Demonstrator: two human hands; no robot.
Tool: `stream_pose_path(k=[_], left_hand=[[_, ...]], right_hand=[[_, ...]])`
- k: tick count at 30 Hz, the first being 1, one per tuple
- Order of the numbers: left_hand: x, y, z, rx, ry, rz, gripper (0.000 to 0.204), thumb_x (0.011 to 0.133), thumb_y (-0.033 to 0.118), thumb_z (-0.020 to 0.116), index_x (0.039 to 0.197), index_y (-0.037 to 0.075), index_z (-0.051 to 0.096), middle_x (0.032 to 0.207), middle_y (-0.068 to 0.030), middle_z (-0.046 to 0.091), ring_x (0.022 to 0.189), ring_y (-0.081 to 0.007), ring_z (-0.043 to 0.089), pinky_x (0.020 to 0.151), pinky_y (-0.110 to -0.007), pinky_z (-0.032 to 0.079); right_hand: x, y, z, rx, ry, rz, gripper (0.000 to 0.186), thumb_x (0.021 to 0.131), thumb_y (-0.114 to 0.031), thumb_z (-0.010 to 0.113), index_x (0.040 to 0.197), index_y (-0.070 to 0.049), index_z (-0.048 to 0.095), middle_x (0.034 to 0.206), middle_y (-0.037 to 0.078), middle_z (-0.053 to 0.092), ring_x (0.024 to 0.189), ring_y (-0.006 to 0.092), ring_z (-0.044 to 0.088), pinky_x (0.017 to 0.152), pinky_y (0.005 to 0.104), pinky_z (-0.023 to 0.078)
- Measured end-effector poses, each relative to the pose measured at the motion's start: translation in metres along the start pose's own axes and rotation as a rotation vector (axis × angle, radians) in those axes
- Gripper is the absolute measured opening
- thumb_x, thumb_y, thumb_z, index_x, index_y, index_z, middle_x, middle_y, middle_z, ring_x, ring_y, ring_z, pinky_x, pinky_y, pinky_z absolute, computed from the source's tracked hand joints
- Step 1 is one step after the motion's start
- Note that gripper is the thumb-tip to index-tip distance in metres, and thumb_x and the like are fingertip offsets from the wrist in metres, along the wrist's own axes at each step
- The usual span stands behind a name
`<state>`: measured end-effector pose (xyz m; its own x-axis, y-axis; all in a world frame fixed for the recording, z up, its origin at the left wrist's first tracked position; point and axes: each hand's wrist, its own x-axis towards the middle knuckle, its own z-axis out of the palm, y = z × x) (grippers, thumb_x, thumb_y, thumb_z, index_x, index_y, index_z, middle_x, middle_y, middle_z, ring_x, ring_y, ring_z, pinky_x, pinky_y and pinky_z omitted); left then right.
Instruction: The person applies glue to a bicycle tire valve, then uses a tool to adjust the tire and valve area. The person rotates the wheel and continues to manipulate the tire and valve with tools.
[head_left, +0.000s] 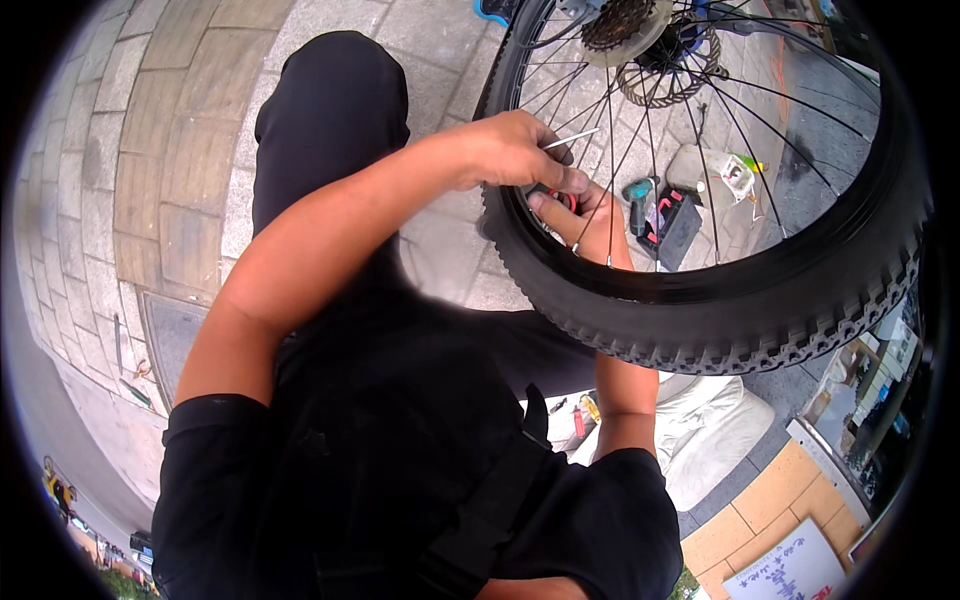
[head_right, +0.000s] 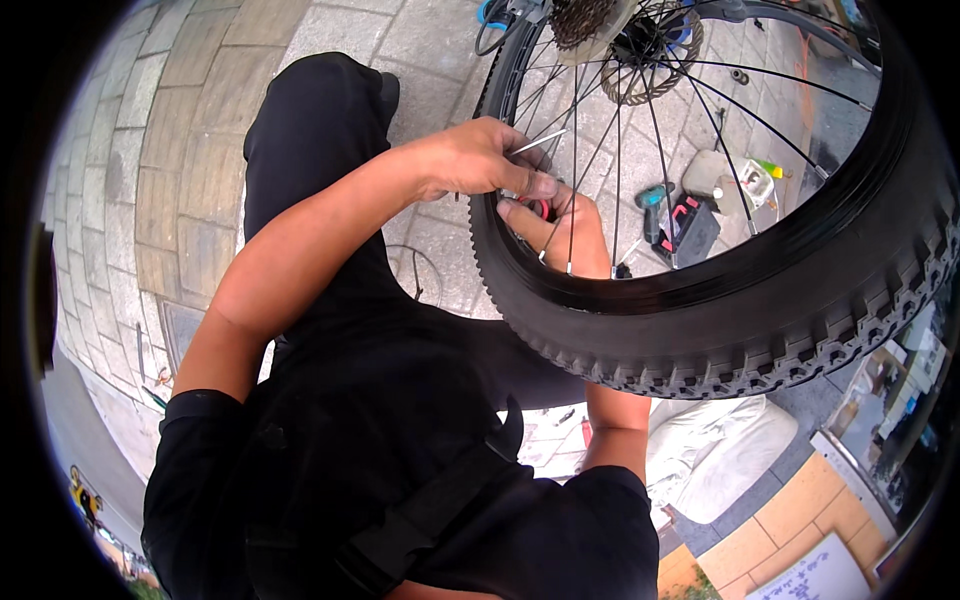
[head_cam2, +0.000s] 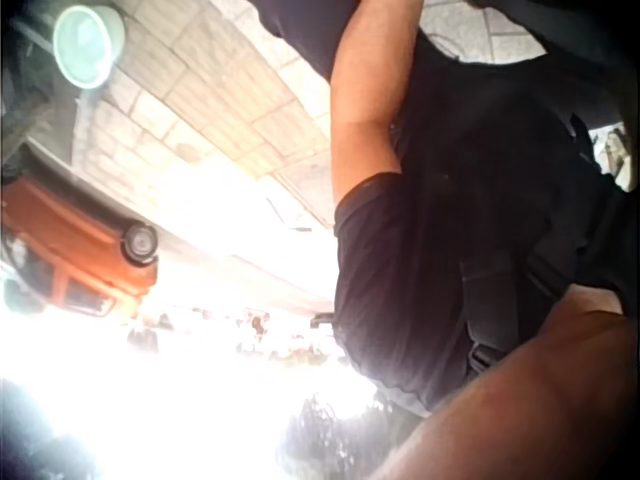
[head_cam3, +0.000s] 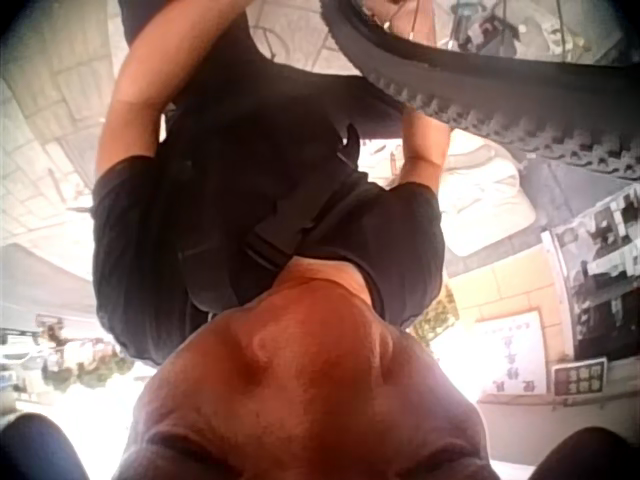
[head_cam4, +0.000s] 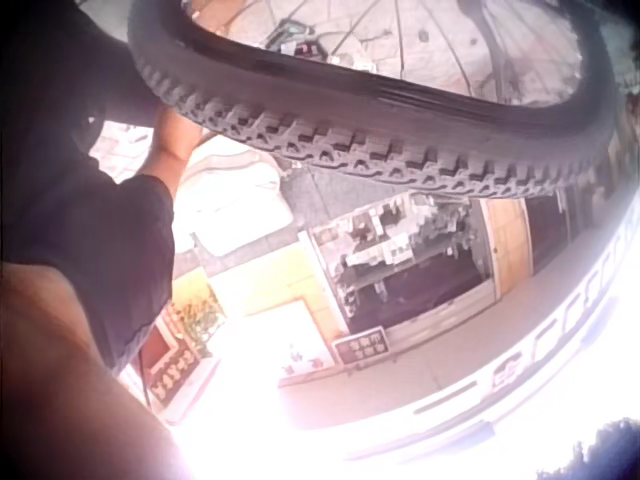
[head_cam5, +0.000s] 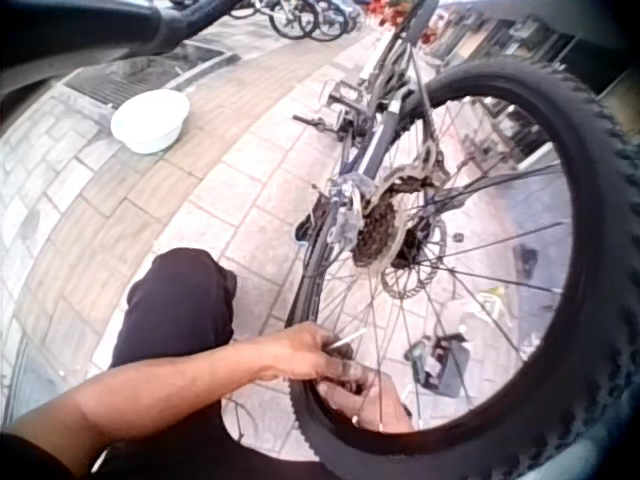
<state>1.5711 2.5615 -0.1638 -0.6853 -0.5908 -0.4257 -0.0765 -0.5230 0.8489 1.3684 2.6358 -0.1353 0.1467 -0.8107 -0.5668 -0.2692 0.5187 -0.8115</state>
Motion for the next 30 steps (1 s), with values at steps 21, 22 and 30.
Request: stream_pose_path(k=[21,22,30], left_hand=[[0.0,0.003,0.001,-0.061,-0.054,-0.001,0.046,0.089,0.034,0.086,0.118,-0.001,0.075,0.107,-0.0085,0.075,0.106,-0.0174,0.066,0.099,-0.033,0.048],[0.001,0.001,0.001,-0.051,-0.047,-0.009,0.046,0.09,0.033,0.086,0.118,-0.001,0.075,0.108,-0.0085,0.075,0.106,-0.0172,0.066,0.1,-0.033,0.048],[0.002,0.001,0.003,-0.075,-0.055,-0.021,0.041,0.092,0.032,0.084,0.116,-0.001,0.075,0.107,-0.007,0.076,0.104,-0.0147,0.066,0.095,-0.031,0.05]], right_hand=[[-0.005,-0.017,-0.01,0.011,-0.056,-0.101,0.021,0.092,-0.016,0.081,0.094,0.002,0.07,0.079,-0.001,0.064,0.071,0.0062,0.055,0.062,0.0248,0.044],[-0.013,-0.035,0.001,-0.161,0.037,-0.054,0.012,0.093,-0.009,0.078,0.096,0.0,0.071,0.077,-0.005,0.062,0.074,0.0031,0.052,0.064,0.0241,0.043],[-0.006,-0.023,-0.006,0.084,-0.173,0.064,0.024,0.095,-0.018,0.075,0.11,-0.001,0.07,0.08,-0.004,0.061,0.071,0.0048,0.055,0.059,0.0238,0.042]])
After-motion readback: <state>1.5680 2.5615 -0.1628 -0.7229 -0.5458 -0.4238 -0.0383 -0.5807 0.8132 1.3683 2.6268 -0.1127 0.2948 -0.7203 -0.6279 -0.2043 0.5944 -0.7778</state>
